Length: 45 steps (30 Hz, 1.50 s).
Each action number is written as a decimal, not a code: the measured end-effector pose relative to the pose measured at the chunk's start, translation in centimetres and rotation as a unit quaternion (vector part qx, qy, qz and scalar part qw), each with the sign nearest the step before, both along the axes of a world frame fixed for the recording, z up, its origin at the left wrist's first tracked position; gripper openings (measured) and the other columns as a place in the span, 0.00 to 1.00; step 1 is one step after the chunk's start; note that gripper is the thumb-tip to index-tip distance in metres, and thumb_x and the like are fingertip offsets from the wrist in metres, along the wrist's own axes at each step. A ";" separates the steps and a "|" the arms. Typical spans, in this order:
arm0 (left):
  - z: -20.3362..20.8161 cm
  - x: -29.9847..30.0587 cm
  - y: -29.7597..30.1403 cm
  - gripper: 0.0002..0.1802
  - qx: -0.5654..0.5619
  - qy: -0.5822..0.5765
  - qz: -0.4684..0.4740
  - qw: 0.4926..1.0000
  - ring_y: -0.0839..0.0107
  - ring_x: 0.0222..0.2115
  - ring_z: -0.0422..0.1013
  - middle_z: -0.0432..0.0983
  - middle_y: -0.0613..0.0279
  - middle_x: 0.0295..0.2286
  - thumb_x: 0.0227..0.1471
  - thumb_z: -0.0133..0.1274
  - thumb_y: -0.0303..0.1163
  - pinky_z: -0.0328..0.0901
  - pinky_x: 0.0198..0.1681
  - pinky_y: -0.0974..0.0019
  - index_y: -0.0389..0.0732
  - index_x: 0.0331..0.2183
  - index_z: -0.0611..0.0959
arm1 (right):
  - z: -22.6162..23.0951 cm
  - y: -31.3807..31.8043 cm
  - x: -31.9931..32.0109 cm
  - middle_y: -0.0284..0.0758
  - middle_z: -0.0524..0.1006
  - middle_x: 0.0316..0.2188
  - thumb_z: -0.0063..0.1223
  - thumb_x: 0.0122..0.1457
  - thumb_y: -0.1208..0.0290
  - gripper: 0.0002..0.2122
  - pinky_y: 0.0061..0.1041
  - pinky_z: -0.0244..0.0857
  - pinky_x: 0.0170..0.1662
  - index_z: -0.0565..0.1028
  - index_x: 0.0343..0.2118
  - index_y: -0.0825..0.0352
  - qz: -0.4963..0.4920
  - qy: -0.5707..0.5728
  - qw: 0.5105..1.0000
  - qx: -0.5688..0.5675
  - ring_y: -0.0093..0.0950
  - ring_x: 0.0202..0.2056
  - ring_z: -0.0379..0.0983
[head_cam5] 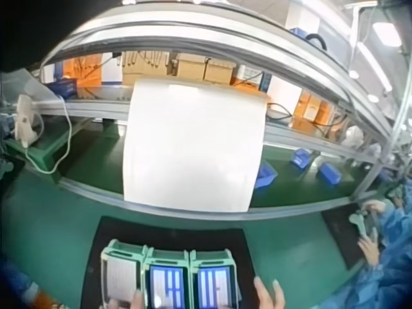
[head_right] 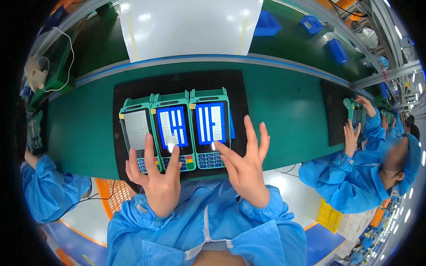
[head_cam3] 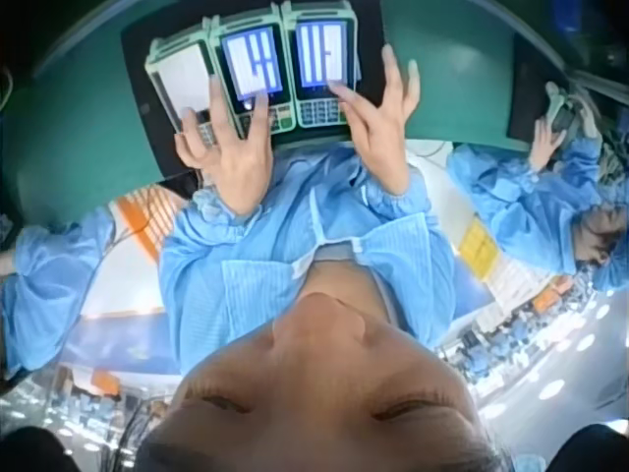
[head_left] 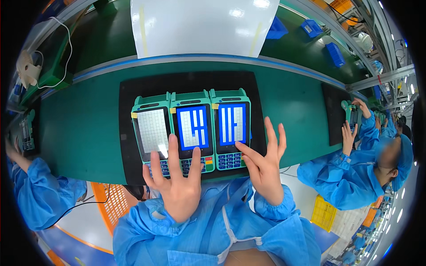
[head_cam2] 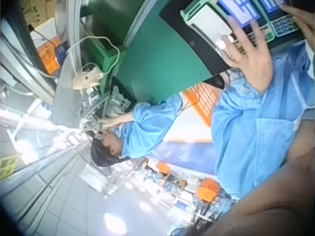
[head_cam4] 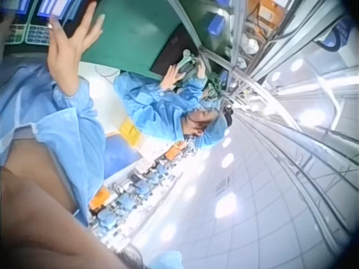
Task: The person receives handheld electronic devices on a workbench, tests their touchscreens by tapping buttons and swiping along vertical columns across the displays by hand, and slides the tested devices down the assembly line.
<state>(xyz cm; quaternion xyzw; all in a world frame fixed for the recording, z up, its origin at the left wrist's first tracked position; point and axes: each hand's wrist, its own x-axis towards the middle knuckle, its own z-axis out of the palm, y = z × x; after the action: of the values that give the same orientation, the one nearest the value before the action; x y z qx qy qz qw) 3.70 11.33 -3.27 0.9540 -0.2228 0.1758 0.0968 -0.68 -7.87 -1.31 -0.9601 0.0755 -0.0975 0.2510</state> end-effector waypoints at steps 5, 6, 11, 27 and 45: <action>0.4 1.4 -0.6 0.17 -0.018 -0.008 0.003 1.000 0.45 0.60 0.42 0.58 0.52 0.59 0.47 0.62 0.36 0.42 0.59 0.38 0.51 0.42 0.82 | 0.3 -0.5 1.5 0.46 0.48 0.65 0.53 0.55 0.78 0.13 0.51 0.33 0.64 0.81 0.41 0.56 -0.014 -0.026 1.000 -0.002 0.54 0.65 0.32; 0.6 2.1 -1.0 0.17 -0.024 -0.023 0.010 0.999 0.45 0.60 0.42 0.58 0.52 0.59 0.46 0.63 0.36 0.42 0.59 0.38 0.51 0.42 0.82 | 0.3 -0.6 2.2 0.46 0.49 0.65 0.52 0.56 0.77 0.12 0.51 0.34 0.64 0.81 0.41 0.56 -0.016 -0.044 0.999 -0.009 0.54 0.65 0.32; 0.7 5.7 -2.3 0.15 -0.053 -0.053 0.039 0.996 0.42 0.61 0.41 0.55 0.51 0.60 0.46 0.63 0.33 0.44 0.57 0.36 0.49 0.40 0.83 | -0.5 -1.3 5.5 0.44 0.48 0.65 0.51 0.59 0.74 0.11 0.50 0.38 0.64 0.81 0.42 0.57 -0.029 -0.091 0.995 -0.006 0.52 0.65 0.33; 0.5 1.2 1.1 0.17 -0.022 0.018 0.009 1.000 0.41 0.60 0.40 0.57 0.51 0.59 0.46 0.63 0.38 0.43 0.58 0.38 0.52 0.42 0.83 | -0.2 -0.5 1.1 0.45 0.49 0.65 0.52 0.57 0.77 0.12 0.51 0.35 0.64 0.81 0.41 0.55 -0.030 -0.032 0.999 0.007 0.53 0.65 0.32; 1.0 3.2 0.7 0.14 -0.051 -0.004 0.045 0.998 0.40 0.60 0.39 0.52 0.49 0.61 0.47 0.61 0.32 0.43 0.57 0.39 0.53 0.40 0.84 | -0.1 -0.6 2.4 0.46 0.51 0.65 0.50 0.59 0.73 0.10 0.51 0.30 0.64 0.82 0.39 0.56 -0.079 -0.095 0.991 -0.046 0.54 0.65 0.31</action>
<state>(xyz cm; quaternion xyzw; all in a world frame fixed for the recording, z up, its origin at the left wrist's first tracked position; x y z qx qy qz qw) 6.89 12.00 -2.23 0.9561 -0.1710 0.1949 0.1367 1.71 -8.49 -1.43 -0.9481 0.1219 -0.2116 0.2038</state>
